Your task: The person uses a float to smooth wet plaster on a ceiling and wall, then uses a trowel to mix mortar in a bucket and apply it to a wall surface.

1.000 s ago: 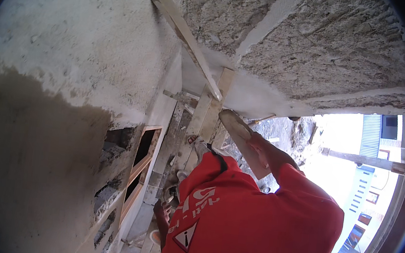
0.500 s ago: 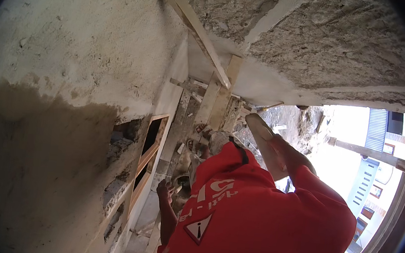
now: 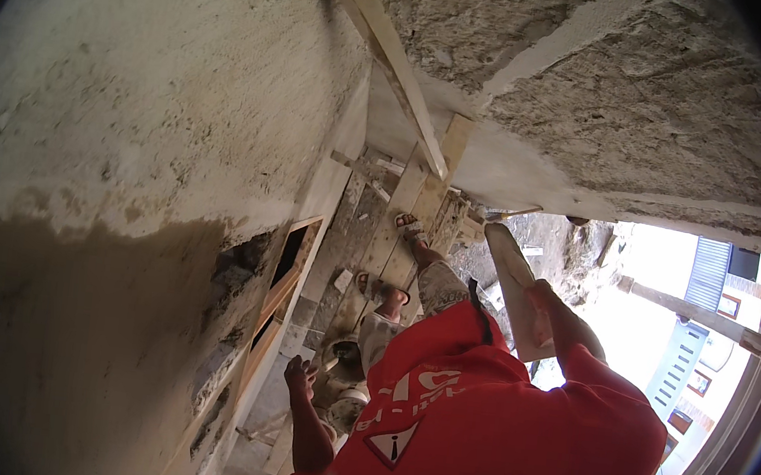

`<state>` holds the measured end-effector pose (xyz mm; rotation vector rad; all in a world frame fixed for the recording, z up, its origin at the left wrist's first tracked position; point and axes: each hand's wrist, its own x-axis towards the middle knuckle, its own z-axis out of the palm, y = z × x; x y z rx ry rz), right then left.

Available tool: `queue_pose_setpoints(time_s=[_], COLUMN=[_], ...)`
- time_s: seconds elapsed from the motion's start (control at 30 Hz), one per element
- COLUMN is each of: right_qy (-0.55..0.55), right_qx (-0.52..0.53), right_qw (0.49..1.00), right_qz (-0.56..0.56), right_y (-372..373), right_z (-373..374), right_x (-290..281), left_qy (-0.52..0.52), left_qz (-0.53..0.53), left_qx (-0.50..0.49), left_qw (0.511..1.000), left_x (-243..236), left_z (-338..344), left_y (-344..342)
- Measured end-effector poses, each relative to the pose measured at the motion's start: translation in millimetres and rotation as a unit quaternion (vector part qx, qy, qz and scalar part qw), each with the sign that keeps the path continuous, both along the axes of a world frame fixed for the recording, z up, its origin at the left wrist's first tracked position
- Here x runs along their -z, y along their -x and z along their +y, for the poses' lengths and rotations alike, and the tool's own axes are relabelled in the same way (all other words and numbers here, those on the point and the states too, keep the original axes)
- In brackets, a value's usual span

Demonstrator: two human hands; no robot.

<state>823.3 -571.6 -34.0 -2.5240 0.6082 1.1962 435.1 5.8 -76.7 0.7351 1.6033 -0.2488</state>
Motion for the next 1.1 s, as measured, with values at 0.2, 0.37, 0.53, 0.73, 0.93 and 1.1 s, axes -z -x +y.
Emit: queue_pose_setpoints(time_s=[0.2,0.37,0.53,0.73,0.93,1.1], right_qy=[0.015,0.025,0.034,0.051,0.065,0.042], right_qx=[0.002,-0.030,-0.069,-0.129,-0.237,-0.289], right_qw=[1.000,0.998,0.991,0.967,0.956,0.940], right_qz=[-0.003,-0.042,-0.107,-0.216,-0.160,-0.176], right_y=[-52.0,-131.7,-223.8,-335.5,-418.1,-460.8], right_z=[-4.7,-1.6,11.0,38.2,101.1,149.2], right_x=[74.6,179.7,307.5,455.8,557.6,629.1], left_qy=[0.013,0.076,0.093,0.092,0.115,0.119], left_qz=[0.034,0.116,0.158,0.263,0.249,0.218], left_qx=[0.017,0.074,0.057,0.071,0.091,0.065], left_qw=[0.999,0.988,0.981,0.958,0.957,0.966], left_x=[0.5,27.9,79.6,168.7,252.0,287.9], left_z=[-44.6,-93.8,-107.9,-119.0,-90.1,-92.0], left_y=[-13.3,-2.9,18.3,22.6,6.9,28.6])
